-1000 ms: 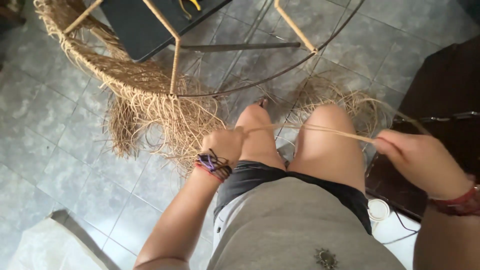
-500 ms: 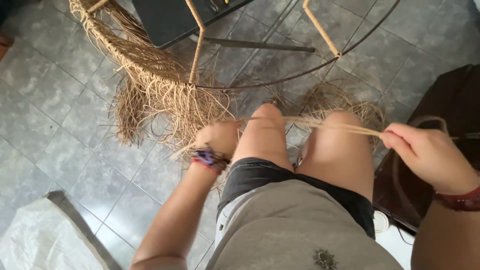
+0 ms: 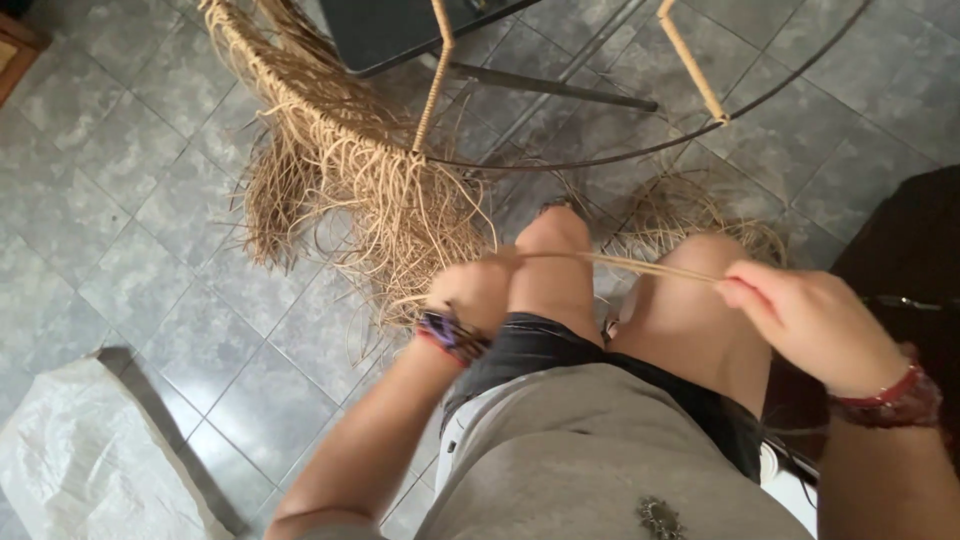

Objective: Weaving and tying natural fibers onto a metal frame to create a decorative item.

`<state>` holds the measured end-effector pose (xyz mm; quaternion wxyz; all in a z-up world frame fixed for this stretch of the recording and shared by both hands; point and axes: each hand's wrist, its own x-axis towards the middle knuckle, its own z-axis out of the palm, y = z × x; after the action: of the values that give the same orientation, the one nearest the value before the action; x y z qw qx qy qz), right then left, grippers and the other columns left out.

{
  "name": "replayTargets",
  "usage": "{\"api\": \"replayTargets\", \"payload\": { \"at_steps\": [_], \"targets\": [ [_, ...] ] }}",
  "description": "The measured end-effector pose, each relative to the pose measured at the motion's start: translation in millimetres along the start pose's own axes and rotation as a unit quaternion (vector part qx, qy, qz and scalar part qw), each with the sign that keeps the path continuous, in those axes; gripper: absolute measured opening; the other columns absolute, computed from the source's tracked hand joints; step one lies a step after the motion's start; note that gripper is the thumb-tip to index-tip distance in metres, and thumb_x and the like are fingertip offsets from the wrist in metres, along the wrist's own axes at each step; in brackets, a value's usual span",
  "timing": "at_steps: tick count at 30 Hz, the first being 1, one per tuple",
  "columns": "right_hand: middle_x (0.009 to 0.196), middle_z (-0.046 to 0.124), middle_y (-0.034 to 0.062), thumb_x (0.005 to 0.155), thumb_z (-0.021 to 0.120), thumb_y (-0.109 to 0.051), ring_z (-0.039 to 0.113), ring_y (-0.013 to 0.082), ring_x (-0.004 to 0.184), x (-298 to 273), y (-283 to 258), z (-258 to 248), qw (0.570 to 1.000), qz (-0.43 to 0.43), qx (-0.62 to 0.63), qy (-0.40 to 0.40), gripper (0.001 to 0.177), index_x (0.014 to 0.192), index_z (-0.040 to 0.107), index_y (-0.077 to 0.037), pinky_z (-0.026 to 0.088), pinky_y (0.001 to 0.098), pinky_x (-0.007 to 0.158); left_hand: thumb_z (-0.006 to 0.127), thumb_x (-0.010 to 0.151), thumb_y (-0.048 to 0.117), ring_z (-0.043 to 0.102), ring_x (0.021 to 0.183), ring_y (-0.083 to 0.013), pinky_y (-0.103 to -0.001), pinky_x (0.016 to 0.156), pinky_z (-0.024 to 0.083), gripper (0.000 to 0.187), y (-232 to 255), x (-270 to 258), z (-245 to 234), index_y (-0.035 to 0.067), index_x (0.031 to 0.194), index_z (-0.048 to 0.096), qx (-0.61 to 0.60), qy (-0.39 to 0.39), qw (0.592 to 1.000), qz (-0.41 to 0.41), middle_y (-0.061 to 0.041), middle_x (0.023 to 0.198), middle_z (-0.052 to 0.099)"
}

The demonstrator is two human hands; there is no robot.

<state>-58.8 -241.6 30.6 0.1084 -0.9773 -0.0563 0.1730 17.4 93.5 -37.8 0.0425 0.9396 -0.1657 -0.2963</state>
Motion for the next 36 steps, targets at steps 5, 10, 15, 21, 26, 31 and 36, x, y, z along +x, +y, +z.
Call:
{"api": "replayTargets", "payload": {
  "at_steps": [5, 10, 15, 21, 26, 31, 36],
  "targets": [
    [0.068, 0.068, 0.0076, 0.099, 0.057, -0.031, 0.067, 0.0313, 0.061, 21.0, -23.2, 27.2, 0.996, -0.085, -0.018, 0.019, 0.016, 0.092, 0.067, -0.021, 0.048, 0.0465, 0.062, 0.059, 0.085, 0.042, 0.067, 0.086, -0.0408, -0.057, 0.062, 0.053, 0.038, 20.8, -31.2, -24.6, 0.011, 0.105, 0.058, -0.107, 0.162, 0.976, 0.102, -0.012, 0.1, 0.064],
    [0.069, 0.073, 0.0111, 0.095, 0.059, -0.029, 0.068, 0.0345, 0.059, 44.2, -43.6, 60.6, 0.987, -0.153, 0.019, -0.035, 0.017, 0.088, 0.066, -0.015, 0.047, 0.0499, 0.057, 0.062, 0.092, 0.045, 0.053, 0.037, -0.0161, -0.039, 0.03, 0.037, 0.085, 82.6, -24.4, 29.4, 0.02, 0.165, 0.028, -0.055, 0.327, 0.931, 0.155, 0.006, 0.055, 0.057],
    [0.072, 0.071, 0.0022, 0.098, 0.057, -0.028, 0.069, 0.025, 0.062, 42.3, -20.2, 40.3, 0.989, -0.139, 0.036, -0.028, 0.012, 0.1, 0.067, -0.024, 0.049, 0.0408, 0.061, 0.058, 0.095, 0.027, 0.057, 0.082, -0.0415, -0.056, 0.07, 0.046, 0.018, 41.5, 117.2, 65.6, 0.013, 0.104, 0.064, -0.079, 0.341, 0.895, 0.276, -0.019, 0.087, 0.061],
    [0.073, 0.06, 0.0013, 0.104, 0.05, -0.029, 0.061, 0.024, 0.066, 46.7, -3.4, 30.6, 0.993, -0.101, 0.036, -0.039, 0.019, 0.091, 0.059, -0.018, 0.045, 0.0383, 0.064, 0.051, 0.104, 0.038, 0.073, 0.078, -0.0281, -0.047, 0.057, 0.055, 0.026, -47.0, 7.9, 18.7, 0.023, 0.118, 0.066, -0.124, 0.307, 0.927, 0.174, -0.002, 0.095, 0.075],
    [0.096, 0.064, -0.0011, 0.097, 0.058, -0.023, 0.067, 0.0221, 0.079, 54.4, -11.9, 45.0, 0.991, -0.117, -0.054, 0.029, 0.014, 0.087, 0.059, -0.014, 0.055, 0.0427, 0.062, 0.046, 0.107, 0.035, 0.076, 0.089, -0.0283, -0.043, 0.072, 0.056, 0.028, -58.6, -4.4, -7.2, 0.021, 0.12, 0.066, -0.185, 0.214, 0.92, 0.272, -0.002, 0.107, 0.078],
    [0.058, 0.056, 0.0039, 0.096, 0.056, 0.002, 0.054, 0.0202, 0.055, 68.3, -33.9, 43.5, 0.977, -0.181, -0.067, 0.095, 0.023, 0.075, 0.054, -0.007, 0.047, 0.038, 0.054, 0.05, 0.107, 0.028, 0.077, 0.095, -0.0246, -0.036, 0.08, 0.058, 0.026, -73.7, -2.5, -10.4, 0.012, 0.116, 0.068, -0.238, 0.22, 0.891, 0.318, -0.003, 0.109, 0.078],
    [0.084, 0.078, 0.0045, 0.1, 0.05, -0.022, 0.078, 0.026, 0.077, 70.2, -30.4, 65.9, 0.989, -0.147, 0.001, -0.002, 0.011, 0.1, 0.061, -0.02, 0.062, 0.038, 0.067, 0.054, 0.105, 0.034, 0.074, 0.097, -0.0329, -0.046, 0.08, 0.061, 0.02, -92.4, -0.7, -9.3, 0.026, 0.118, 0.067, -0.266, 0.152, 0.924, 0.23, -0.003, 0.103, 0.08]
  ]
}}
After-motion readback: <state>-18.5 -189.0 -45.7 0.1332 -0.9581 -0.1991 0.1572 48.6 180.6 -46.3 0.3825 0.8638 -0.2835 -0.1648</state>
